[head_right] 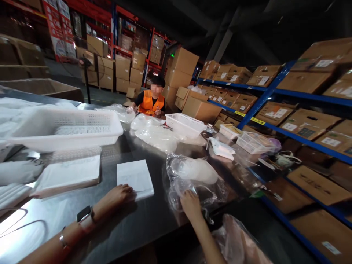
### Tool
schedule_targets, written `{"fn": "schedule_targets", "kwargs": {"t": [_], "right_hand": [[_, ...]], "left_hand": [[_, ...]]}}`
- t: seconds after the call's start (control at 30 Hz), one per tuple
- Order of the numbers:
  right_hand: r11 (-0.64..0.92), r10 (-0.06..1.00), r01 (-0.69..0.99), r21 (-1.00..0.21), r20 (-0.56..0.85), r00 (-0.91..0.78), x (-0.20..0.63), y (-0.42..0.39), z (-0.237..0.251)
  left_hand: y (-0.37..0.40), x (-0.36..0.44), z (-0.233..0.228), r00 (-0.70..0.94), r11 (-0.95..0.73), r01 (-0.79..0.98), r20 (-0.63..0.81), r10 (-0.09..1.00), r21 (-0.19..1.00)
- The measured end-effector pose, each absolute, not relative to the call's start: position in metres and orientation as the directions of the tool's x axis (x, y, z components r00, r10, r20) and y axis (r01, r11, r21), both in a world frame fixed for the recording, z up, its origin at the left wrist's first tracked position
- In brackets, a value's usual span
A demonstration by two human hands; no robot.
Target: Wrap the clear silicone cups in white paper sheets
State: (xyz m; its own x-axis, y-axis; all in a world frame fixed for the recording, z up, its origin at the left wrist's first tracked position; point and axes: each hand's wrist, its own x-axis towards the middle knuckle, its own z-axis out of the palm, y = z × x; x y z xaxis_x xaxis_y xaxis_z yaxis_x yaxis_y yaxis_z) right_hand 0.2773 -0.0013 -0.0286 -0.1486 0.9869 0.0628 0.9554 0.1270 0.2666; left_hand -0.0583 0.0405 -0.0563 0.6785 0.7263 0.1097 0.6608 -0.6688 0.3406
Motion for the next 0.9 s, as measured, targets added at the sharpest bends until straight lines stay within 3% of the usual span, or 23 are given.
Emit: {"fn": "schedule_targets", "kwargs": {"t": [0.13, 0.23, 0.33, 0.43, 0.57, 0.67, 0.77, 0.9], "right_hand": [[0.226, 0.971, 0.959, 0.172, 0.036, -0.236, 0.258, -0.035, -0.017], [0.466, 0.869, 0.885, -0.024, 0.202, -0.452, 0.232, -0.065, -0.008], [0.757, 0.649, 0.604, -0.249, 0.399, -0.648, 0.194, -0.067, -0.006], [0.855, 0.507, 0.310, -0.416, 0.541, -0.671, 0.163, -0.041, -0.019], [0.746, 0.653, 0.352, -0.566, 0.518, -0.552, 0.156, -0.003, -0.044], [0.703, 0.708, 0.441, -0.558, 0.492, -0.506, 0.168, 0.015, -0.056], [0.728, 0.683, 0.536, -0.427, 0.517, -0.516, 0.176, 0.025, -0.062], [0.659, 0.722, 0.714, -0.236, 0.465, -0.513, 0.162, 0.031, -0.063]], "left_hand": [[0.041, -0.059, -0.048, 0.591, -0.592, 0.761, 0.093, 0.801, 0.266], [0.039, -0.061, -0.049, 0.508, -0.534, 0.771, 0.170, 0.845, 0.348], [0.036, -0.062, -0.058, 0.428, -0.501, 0.756, 0.261, 0.865, 0.422], [0.038, -0.062, -0.069, 0.422, -0.532, 0.677, 0.324, 0.847, 0.509], [0.050, -0.062, -0.079, 0.485, -0.588, 0.552, 0.346, 0.803, 0.591], [0.056, -0.061, -0.085, 0.503, -0.600, 0.482, 0.359, 0.786, 0.639], [0.054, -0.056, -0.090, 0.502, -0.586, 0.396, 0.368, 0.783, 0.707], [0.046, -0.052, -0.090, 0.435, -0.517, 0.441, 0.329, 0.838, 0.734]]}}
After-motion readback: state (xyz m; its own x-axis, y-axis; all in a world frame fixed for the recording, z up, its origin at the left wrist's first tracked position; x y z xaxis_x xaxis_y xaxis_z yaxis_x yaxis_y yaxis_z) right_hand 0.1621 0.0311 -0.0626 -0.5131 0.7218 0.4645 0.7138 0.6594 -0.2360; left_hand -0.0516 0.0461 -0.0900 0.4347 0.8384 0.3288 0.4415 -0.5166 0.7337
